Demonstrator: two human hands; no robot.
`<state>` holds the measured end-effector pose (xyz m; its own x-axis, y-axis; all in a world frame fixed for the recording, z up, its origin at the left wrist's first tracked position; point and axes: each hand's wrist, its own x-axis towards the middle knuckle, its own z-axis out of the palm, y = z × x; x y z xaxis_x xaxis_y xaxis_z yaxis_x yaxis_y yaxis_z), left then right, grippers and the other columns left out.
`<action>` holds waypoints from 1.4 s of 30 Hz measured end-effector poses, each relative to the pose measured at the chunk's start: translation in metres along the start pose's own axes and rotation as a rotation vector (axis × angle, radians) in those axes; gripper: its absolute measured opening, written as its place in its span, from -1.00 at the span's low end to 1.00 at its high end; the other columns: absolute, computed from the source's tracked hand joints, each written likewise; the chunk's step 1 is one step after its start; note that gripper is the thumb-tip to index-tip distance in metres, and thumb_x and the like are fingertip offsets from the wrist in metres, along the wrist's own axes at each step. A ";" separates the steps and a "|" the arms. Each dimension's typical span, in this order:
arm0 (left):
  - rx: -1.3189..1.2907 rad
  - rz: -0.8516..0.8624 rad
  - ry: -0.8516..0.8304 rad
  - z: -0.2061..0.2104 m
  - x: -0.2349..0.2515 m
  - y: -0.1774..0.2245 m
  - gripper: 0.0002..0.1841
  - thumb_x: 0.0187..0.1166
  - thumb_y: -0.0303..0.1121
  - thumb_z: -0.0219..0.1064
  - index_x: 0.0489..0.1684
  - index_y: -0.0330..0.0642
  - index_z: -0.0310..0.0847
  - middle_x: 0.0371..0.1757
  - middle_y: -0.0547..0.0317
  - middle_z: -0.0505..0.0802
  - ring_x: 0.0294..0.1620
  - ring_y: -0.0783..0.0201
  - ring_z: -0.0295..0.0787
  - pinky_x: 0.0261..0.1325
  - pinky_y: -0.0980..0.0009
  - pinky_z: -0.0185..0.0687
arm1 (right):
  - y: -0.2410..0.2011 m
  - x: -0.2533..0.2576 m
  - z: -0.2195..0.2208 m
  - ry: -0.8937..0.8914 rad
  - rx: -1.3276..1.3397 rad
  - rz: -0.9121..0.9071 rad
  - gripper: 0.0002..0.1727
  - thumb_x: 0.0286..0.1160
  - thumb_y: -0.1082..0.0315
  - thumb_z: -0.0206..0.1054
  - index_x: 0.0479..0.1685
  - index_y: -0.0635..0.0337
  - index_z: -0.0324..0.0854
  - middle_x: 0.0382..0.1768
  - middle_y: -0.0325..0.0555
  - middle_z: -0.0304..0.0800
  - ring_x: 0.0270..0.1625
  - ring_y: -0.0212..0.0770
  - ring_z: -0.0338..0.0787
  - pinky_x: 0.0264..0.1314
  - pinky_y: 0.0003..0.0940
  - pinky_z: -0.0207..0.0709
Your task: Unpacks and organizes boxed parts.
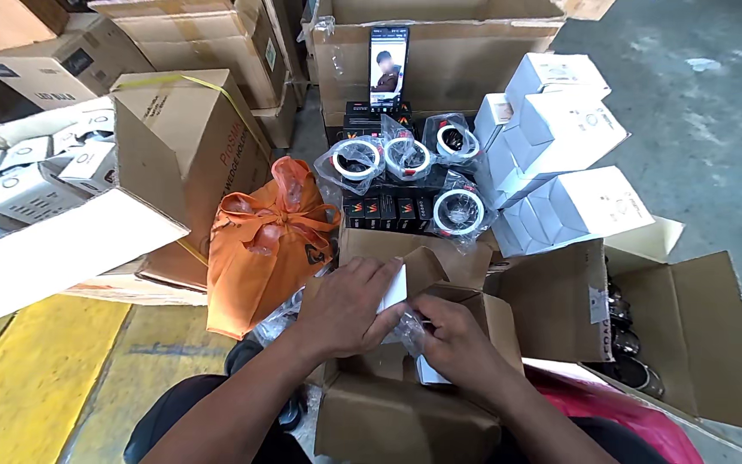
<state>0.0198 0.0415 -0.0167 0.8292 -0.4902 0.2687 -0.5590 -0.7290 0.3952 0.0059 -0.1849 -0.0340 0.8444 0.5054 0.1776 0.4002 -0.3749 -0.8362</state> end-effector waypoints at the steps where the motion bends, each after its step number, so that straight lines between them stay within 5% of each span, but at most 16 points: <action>1: 0.000 -0.002 -0.004 0.000 0.000 0.001 -0.25 0.76 0.26 -0.19 0.67 -0.08 0.46 0.27 0.00 0.81 0.30 0.08 0.74 0.24 0.08 0.70 | 0.000 0.000 -0.002 -0.024 -0.014 -0.002 -0.79 0.63 0.20 0.28 -0.06 0.07 0.77 -0.24 -0.32 0.84 -0.19 -0.48 0.81 -0.10 -0.43 0.75; 8: 0.024 -0.022 0.048 0.006 -0.001 0.003 -0.30 0.75 0.20 -0.12 0.64 -0.10 0.48 0.25 0.02 0.83 0.28 0.09 0.75 0.20 0.10 0.72 | -0.005 0.008 -0.019 -0.208 0.040 0.158 -0.64 0.76 0.04 0.15 -0.26 0.01 0.76 -0.43 -0.37 0.70 -0.35 -0.50 0.66 -0.25 -0.44 0.56; 12: 0.065 -0.007 0.109 0.010 0.000 0.006 -0.32 0.70 0.18 0.03 0.60 -0.13 0.53 0.18 0.01 0.84 0.19 0.07 0.79 0.13 0.09 0.74 | -0.011 0.012 -0.016 -0.083 0.184 0.464 -0.83 0.55 0.19 0.36 -0.14 0.03 0.80 -0.49 -0.36 0.75 -0.46 -0.46 0.68 -0.35 -0.44 0.59; 16: 0.111 0.073 0.187 0.011 0.001 0.007 -0.31 0.66 0.18 0.10 0.55 -0.18 0.55 0.12 -0.03 0.86 0.13 0.05 0.80 0.12 0.08 0.74 | -0.005 0.014 -0.020 -0.140 0.098 0.539 -0.75 0.49 0.11 0.42 -0.48 0.00 0.72 -0.65 -0.35 0.57 -0.57 -0.41 0.52 -0.46 -0.32 0.41; 23: 0.147 0.204 0.194 0.025 -0.003 0.014 -0.31 0.55 0.17 0.23 0.51 -0.16 0.59 0.11 -0.03 0.87 0.14 0.02 0.82 0.15 0.08 0.74 | 0.004 0.010 -0.013 -0.374 0.022 0.501 -0.81 0.55 0.22 0.27 -0.32 0.01 0.77 -0.42 -0.26 0.76 -0.30 -0.30 0.75 -0.19 -0.06 0.60; 30: 0.169 0.197 0.233 0.014 -0.002 0.015 -0.31 0.55 0.18 0.23 0.50 -0.17 0.59 0.07 -0.03 0.87 0.09 0.01 0.83 0.09 0.09 0.75 | -0.001 0.012 -0.026 -0.380 0.330 0.531 -0.67 0.73 0.27 0.08 -0.32 0.03 0.75 -0.56 -0.41 0.61 -0.54 -0.51 0.52 -0.45 -0.52 0.40; 32: 0.183 0.219 0.239 0.018 -0.004 0.019 -0.30 0.53 0.21 0.25 0.49 -0.14 0.60 0.09 -0.03 0.88 0.10 0.01 0.84 0.10 0.08 0.74 | -0.002 0.013 -0.019 -0.295 0.157 0.559 -0.73 0.65 0.28 0.19 -0.37 0.04 0.76 -0.52 -0.34 0.69 -0.44 -0.43 0.65 -0.33 -0.33 0.53; 35: 0.204 0.256 0.215 0.025 -0.006 0.020 -0.29 0.48 0.22 0.30 0.48 -0.10 0.61 0.07 0.00 0.88 0.09 0.03 0.84 0.12 0.09 0.74 | -0.005 0.014 -0.010 -0.225 -0.212 0.634 -0.73 0.43 0.04 0.43 -0.40 0.03 0.77 -0.42 -0.14 0.79 -0.24 -0.08 0.79 -0.15 0.20 0.58; 39: 0.208 0.268 0.218 0.024 -0.009 0.017 -0.29 0.48 0.22 0.30 0.48 -0.11 0.60 0.08 0.00 0.88 0.11 0.02 0.83 0.14 0.09 0.74 | -0.004 0.015 -0.010 -0.125 -0.405 0.699 -0.62 0.18 -0.19 0.50 -0.39 -0.09 0.76 -0.42 -0.23 0.81 -0.24 -0.10 0.82 -0.22 0.20 0.58; 42: 0.198 0.231 0.224 0.020 -0.009 0.015 -0.29 0.49 0.22 0.29 0.48 -0.13 0.60 0.06 -0.02 0.88 0.08 0.01 0.84 0.10 0.07 0.75 | -0.009 0.015 -0.012 -0.127 -0.486 0.715 -0.39 0.19 -0.29 0.46 0.00 0.03 0.68 -0.33 -0.07 0.81 -0.17 0.06 0.84 -0.18 0.25 0.58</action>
<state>0.0044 0.0252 -0.0307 0.6481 -0.5514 0.5252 -0.7015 -0.7007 0.1300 0.0193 -0.1834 -0.0176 0.9168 0.0940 -0.3882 -0.0786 -0.9104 -0.4061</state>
